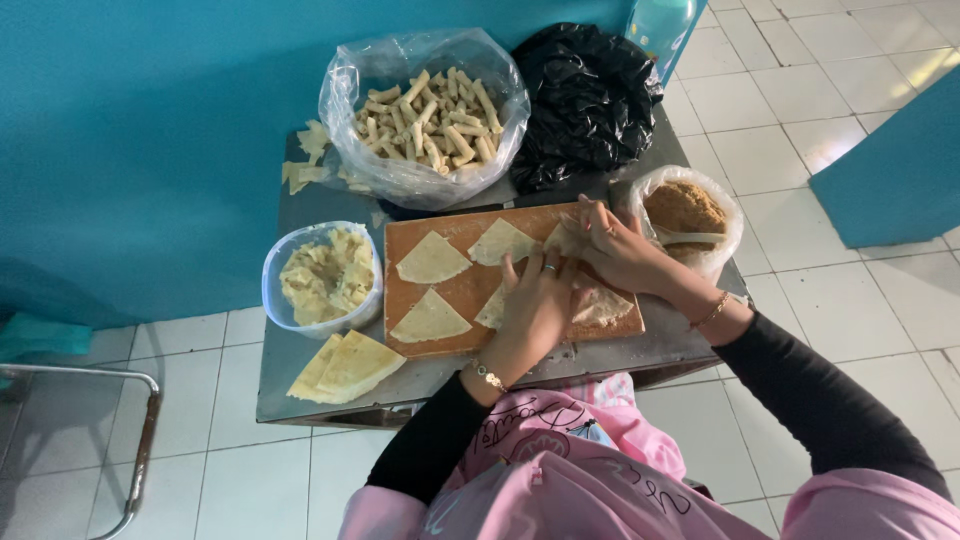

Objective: The person folds triangular pastry wrappers and arranges them on a wooden board, then spoons a brown filling from a bag onto the wrappers and folds them into filled pastries by hand. A bowl of dough-like mixture and a bag of rolled dough pieces sit on the table.

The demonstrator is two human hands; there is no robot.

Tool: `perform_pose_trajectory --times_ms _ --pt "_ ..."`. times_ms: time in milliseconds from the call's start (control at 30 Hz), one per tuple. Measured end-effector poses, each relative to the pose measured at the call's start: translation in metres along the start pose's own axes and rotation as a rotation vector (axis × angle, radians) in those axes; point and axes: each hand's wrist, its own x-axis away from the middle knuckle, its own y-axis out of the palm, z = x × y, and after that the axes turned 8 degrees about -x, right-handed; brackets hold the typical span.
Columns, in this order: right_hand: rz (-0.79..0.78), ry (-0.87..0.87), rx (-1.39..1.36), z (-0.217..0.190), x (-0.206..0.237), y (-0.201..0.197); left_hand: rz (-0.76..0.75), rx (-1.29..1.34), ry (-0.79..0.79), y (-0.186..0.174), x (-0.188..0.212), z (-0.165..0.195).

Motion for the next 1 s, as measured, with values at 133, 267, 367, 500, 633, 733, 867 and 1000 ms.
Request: perform_pose_trajectory --times_ms 133,267,367,500,633,733,867,1000 --pt "0.027 0.229 -0.220 -0.016 0.000 -0.004 -0.009 -0.014 0.001 0.005 -0.001 -0.001" --pt "-0.063 0.050 0.343 -0.030 -0.008 -0.023 -0.072 0.010 0.007 0.001 -0.002 -0.003" --pt "-0.300 -0.024 0.509 -0.037 -0.012 -0.041 -0.263 -0.022 0.026 -0.004 -0.004 -0.009" --pt "-0.363 -0.202 0.659 -0.042 -0.011 -0.056 -0.045 0.126 0.039 -0.008 -0.008 -0.017" --pt "-0.416 -0.251 0.731 -0.041 -0.010 -0.057 -0.014 0.047 0.061 -0.007 -0.015 -0.025" --pt "-0.242 -0.271 0.614 -0.038 -0.011 -0.054 -0.021 0.050 0.052 -0.007 -0.016 -0.024" --pt "-0.291 -0.232 0.570 -0.033 -0.013 -0.049 0.008 0.087 0.029 -0.007 -0.018 -0.023" --pt "-0.318 -0.140 0.559 -0.017 -0.008 -0.047 -0.029 0.093 0.034 -0.003 -0.018 -0.024"
